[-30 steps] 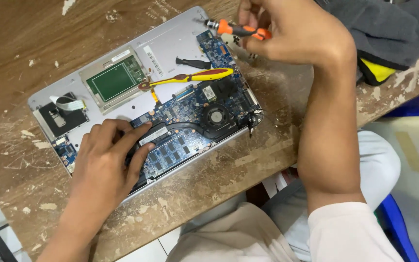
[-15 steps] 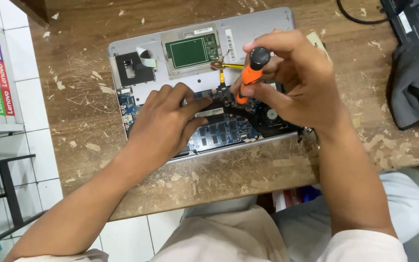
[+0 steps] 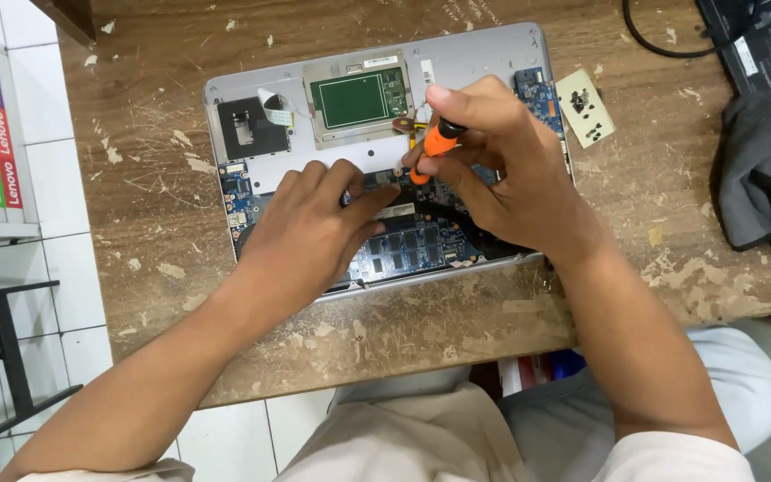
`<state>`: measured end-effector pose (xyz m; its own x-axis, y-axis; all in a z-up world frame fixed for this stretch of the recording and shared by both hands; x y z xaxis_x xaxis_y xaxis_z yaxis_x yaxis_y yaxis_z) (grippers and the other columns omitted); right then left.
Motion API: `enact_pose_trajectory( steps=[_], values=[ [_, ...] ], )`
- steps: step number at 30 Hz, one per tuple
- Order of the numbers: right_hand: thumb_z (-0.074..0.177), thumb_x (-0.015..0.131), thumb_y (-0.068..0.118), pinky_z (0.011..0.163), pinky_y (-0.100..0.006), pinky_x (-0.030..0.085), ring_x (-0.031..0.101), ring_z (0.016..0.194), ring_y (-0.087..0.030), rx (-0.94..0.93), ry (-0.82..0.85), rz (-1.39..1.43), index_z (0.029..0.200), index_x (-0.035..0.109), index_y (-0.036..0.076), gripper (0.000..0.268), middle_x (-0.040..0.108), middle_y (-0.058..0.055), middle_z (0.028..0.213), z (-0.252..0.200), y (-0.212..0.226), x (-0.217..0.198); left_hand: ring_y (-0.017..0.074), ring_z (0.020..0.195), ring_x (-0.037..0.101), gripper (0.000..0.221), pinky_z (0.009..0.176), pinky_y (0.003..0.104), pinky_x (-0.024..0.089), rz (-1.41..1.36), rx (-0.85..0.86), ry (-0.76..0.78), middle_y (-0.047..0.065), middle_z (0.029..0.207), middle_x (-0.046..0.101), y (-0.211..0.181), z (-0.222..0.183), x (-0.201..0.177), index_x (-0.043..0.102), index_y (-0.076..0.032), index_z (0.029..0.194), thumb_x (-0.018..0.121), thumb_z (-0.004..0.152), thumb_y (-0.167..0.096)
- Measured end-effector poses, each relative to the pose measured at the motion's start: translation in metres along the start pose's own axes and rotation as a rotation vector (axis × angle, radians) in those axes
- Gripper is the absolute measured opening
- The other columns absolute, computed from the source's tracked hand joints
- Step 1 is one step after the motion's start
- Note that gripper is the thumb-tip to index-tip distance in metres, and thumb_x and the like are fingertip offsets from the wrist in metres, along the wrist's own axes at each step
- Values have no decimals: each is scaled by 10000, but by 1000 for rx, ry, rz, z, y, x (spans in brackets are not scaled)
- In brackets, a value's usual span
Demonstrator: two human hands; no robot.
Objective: The person installs a black heatsink onto the laptop motherboard and secures it by tightening multiple screws with an orange-handled screwdriver. The work is performed on a disassembled laptop placed on a wooden workbench.
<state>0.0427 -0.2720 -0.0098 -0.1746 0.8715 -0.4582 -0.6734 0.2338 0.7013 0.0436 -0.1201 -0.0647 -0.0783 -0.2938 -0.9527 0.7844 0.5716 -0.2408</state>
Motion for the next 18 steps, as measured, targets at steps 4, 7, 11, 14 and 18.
enact_pose_trajectory(
  steps=[4,7,11,14,18],
  values=[
    [1223,611,-129,999,-327,760,819,1168,-320,17,28,9,1639,361,114,543,504,-201,1302,-1,-2,3,336,904,595,421,755,491,521,19,4,17,119,1105,599,-1,0,0,718,-169,1463,731,1051,-251],
    [1218,613,-130,965,-336,770,827,1162,-338,30,25,19,1635,360,111,544,499,-217,1311,-1,-3,3,340,907,592,405,753,499,528,14,9,-2,126,1114,593,-1,-1,-1,710,-158,1461,722,1066,-248],
    [1210,638,-110,940,-323,755,821,1136,-328,10,37,-19,1598,375,84,508,530,-238,1282,1,0,1,335,920,593,426,768,497,536,4,-5,24,124,1114,589,0,0,1,710,-152,1471,727,1058,-252],
    [1214,583,-167,993,-359,758,783,1215,-377,-47,127,44,1643,343,162,591,548,-250,1336,1,5,4,339,929,593,420,786,495,531,22,-10,31,122,1122,587,1,0,3,700,-181,1479,710,1067,-261],
    [1207,557,-140,1108,-425,666,743,1307,-377,-58,183,79,1604,365,96,500,706,-245,1328,2,7,4,334,907,595,397,741,497,531,4,-1,5,135,1115,588,-2,-2,-2,717,-141,1456,719,1062,-189]
  ],
)
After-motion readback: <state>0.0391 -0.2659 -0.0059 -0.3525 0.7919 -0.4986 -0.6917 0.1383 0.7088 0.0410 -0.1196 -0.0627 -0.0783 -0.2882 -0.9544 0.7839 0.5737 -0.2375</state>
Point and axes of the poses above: each hand's wrist, its own z-axis towards the middle knuckle, its own x-axis out of the palm, y = z × x, the point moved 10 cm from there along z, towards the middle knuckle
